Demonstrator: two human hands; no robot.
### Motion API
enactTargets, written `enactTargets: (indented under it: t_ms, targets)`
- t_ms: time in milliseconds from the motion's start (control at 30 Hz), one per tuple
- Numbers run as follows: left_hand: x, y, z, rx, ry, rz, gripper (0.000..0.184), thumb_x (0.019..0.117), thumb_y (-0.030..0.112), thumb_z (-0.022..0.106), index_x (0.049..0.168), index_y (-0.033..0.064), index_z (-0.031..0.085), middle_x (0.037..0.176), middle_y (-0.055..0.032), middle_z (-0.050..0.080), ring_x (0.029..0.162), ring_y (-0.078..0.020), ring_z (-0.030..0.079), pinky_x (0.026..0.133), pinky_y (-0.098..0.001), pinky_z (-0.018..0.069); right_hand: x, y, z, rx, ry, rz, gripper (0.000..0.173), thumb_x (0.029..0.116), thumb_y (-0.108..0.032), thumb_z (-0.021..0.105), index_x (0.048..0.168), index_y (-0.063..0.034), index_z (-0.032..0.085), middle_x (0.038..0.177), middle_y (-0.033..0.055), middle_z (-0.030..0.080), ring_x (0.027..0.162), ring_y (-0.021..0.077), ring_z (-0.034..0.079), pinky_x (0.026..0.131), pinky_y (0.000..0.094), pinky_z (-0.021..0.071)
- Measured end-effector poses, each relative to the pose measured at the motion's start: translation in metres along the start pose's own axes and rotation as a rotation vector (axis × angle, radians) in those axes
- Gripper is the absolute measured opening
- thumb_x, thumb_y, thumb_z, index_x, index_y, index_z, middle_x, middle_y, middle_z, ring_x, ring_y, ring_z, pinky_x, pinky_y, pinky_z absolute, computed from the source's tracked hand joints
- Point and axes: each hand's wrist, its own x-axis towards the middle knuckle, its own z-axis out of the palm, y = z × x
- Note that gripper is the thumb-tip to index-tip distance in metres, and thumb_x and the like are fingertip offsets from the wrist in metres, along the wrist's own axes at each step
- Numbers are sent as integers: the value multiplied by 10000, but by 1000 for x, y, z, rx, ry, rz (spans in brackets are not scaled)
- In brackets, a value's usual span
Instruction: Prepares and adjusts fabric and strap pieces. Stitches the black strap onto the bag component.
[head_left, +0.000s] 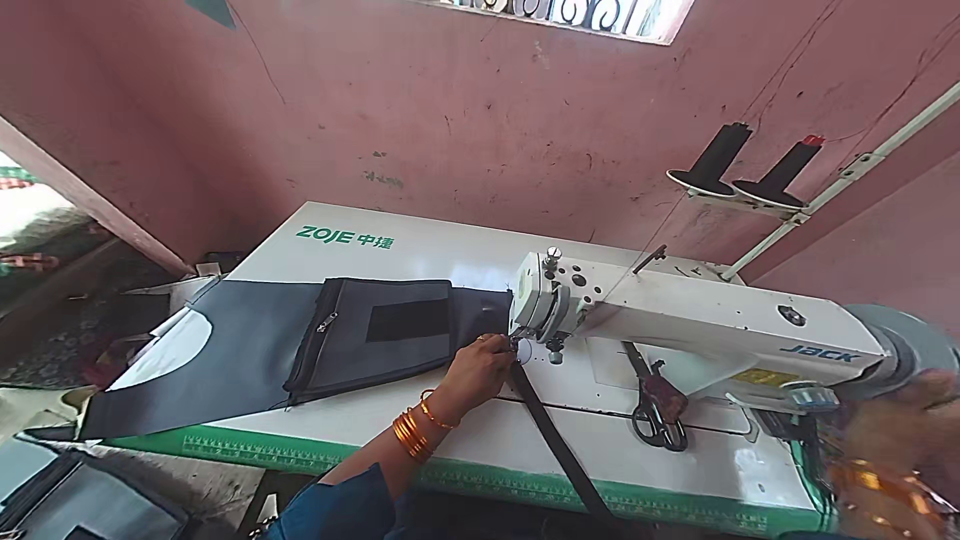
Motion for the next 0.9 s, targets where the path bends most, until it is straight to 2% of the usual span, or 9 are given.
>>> enactTargets:
  t_ms: [67, 167, 300, 400, 467, 533, 633, 733, 900]
  targets:
    - [4, 1, 3, -7, 2, -3, 224, 948, 89, 584, 1021, 88, 796, 1125, -128, 737, 1169, -310, 674, 939, -470, 571, -37, 16, 3, -60, 18, 129, 387, 1047, 25, 366, 1370, 198, 487, 1441, 312, 519, 1351, 316, 508, 1160, 325, 343]
    - [8, 7, -8, -37, -132, -65, 250, 968, 91, 555, 1073, 62, 779, 1196, -150, 710, 1217, -309, 641, 1009, -460, 530, -65, 101, 21, 144, 194, -387, 366, 1061, -57, 412, 1185, 250, 570, 1249, 421, 590, 1245, 445, 595, 1122, 408, 434]
    - [-9, 9, -73, -72, -5, -205, 253, 1010, 136, 575, 1155, 46, 762, 1258, -118, 716, 1191, -251, 679, 1033, -454, 540, -157, 1, 20, 506, -215, -365, 284, 1021, -45, 494, 1117, 201, 598, 1123, 249, 670, 1074, 133, 653, 953, 267, 529]
    - [-88, -49, -142, 173, 60, -520, 547, 976, 498, 625, 1362, 113, 665, 1447, -126, 606, 1386, -309, 533, 1136, -576, 416, -227, -57, 64, 495, -674, -475, 238, 952, -96, 648, 1085, 90, 714, 999, 199, 738, 890, 248, 739, 825, 403, 615]
    - [-159, -81, -168, 242, -152, -653, 988, 794, 707, 716, 1569, 162, 439, 1655, -137, 346, 1548, -391, 260, 1190, -695, 219, -252, -88, 88, 319, -850, -496, 313, 951, -192, 702, 1110, 77, 726, 1029, 236, 715, 943, 363, 704, 860, 491, 579]
    - [-211, -83, -176, 297, -190, -572, 1168, 636, 708, 821, 1587, 171, 410, 1673, -156, 300, 1539, -462, 235, 1163, -732, 235, -263, -115, 109, 99, -978, -438, 380, 964, -262, 707, 1144, 72, 713, 1145, 279, 652, 1115, 435, 611, 983, 527, 495]
    - [-251, -67, -180, 495, -14, -255, 538, 842, 498, 644, 1258, 169, 738, 1336, -100, 689, 1209, -405, 647, 951, -625, 502, -262, -139, 122, -118, -1024, -354, 261, 1005, -128, 586, 1161, 64, 670, 1276, 282, 609, 1233, 402, 581, 1054, 484, 462]
    - [-232, -23, -203, 501, 122, -201, 386, 981, 282, 454, 953, 56, 766, 877, -114, 759, 831, -309, 737, 786, -501, 575, -246, -150, 122, -133, -1063, -258, 287, 1025, -150, 565, 1189, 64, 666, 1230, 271, 652, 1187, 389, 624, 1021, 516, 475]
    - [-135, 129, -268, -184, -181, -344, 282, 1043, 208, 573, 1106, -35, 701, 894, -144, 723, 766, -147, 674, 685, -340, 550, -258, -134, 95, -30, -1239, -270, 237, 1004, -170, 571, 926, 44, 640, 889, 196, 648, 885, 318, 646, 796, 486, 490]
